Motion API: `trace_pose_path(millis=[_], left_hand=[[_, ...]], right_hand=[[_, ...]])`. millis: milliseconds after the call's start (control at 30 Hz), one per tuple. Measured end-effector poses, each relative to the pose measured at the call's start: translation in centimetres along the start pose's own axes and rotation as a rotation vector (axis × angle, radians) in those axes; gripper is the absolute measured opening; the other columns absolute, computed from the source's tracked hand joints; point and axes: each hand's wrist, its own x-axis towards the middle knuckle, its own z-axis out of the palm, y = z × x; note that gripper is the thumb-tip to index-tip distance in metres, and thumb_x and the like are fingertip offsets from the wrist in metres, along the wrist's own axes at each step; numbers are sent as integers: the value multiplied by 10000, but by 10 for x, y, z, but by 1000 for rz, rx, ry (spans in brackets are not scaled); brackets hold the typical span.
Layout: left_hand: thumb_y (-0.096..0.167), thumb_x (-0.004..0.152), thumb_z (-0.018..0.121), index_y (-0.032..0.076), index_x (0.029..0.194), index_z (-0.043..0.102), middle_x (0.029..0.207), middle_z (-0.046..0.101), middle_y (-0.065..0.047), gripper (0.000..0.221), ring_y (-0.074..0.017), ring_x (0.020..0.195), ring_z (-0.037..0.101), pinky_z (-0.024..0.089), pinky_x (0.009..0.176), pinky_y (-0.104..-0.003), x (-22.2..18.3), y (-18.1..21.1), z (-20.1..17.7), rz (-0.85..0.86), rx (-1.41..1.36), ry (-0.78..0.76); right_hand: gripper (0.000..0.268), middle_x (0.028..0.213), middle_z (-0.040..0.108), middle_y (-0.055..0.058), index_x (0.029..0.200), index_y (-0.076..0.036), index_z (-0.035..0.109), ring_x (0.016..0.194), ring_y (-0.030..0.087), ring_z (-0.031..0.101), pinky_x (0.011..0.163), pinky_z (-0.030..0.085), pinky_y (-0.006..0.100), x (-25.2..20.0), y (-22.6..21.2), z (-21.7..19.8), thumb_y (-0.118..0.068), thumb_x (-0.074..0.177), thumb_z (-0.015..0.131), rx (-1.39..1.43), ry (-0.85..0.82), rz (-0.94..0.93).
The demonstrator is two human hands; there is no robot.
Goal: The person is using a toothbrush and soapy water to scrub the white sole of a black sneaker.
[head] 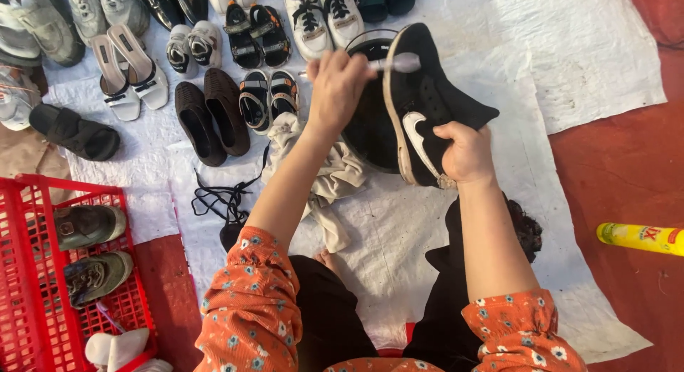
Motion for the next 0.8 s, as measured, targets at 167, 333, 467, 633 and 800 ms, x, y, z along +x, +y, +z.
trace_pose_path(millis=[167,333,467,633,800], left_hand=[[567,1101,520,225,992,615,863,521,22,371,-215,841,537,351,874,-409,-5,0,14,175,51,44],[521,1108,485,140,1011,665,886,631,-10,433,-247,856,558,321,916,-417,7,-2,11,-117,34,43],[474,1108,571,174,960,591,872,530,-6,336,-230,833,495,312,877,-389,2,9,10,149,85,32],[540,1113,467,170,923,564,844,560,9,428,-223,844,528,284,871,-353,8,13,15,64,56,84],[527,1155,393,183,913,538,836,471,8,445,-215,789,448,272,838,-376,1,9,16,203,116,103]], right_hand=[[564,1250,751,166,1301,6,713,1196,347,744,1082,626,488,7,-3,-4,125,752,660,412,93,82],[378,1090,783,103,1098,2,764,994,264,768,857,675,401,-12,-33,5,44,730,693,102,47,189],[411,1174,775,93,1164,-23,746,1094,273,748,967,641,388,-10,-43,1,17,769,642,142,62,228],[522,1246,754,93,1259,-15,718,1145,270,722,1002,615,397,-6,-29,-13,46,751,616,208,-7,260],[397,1117,753,82,1163,-27,728,1059,257,729,900,629,378,-12,-48,-7,1,780,628,90,23,292]])
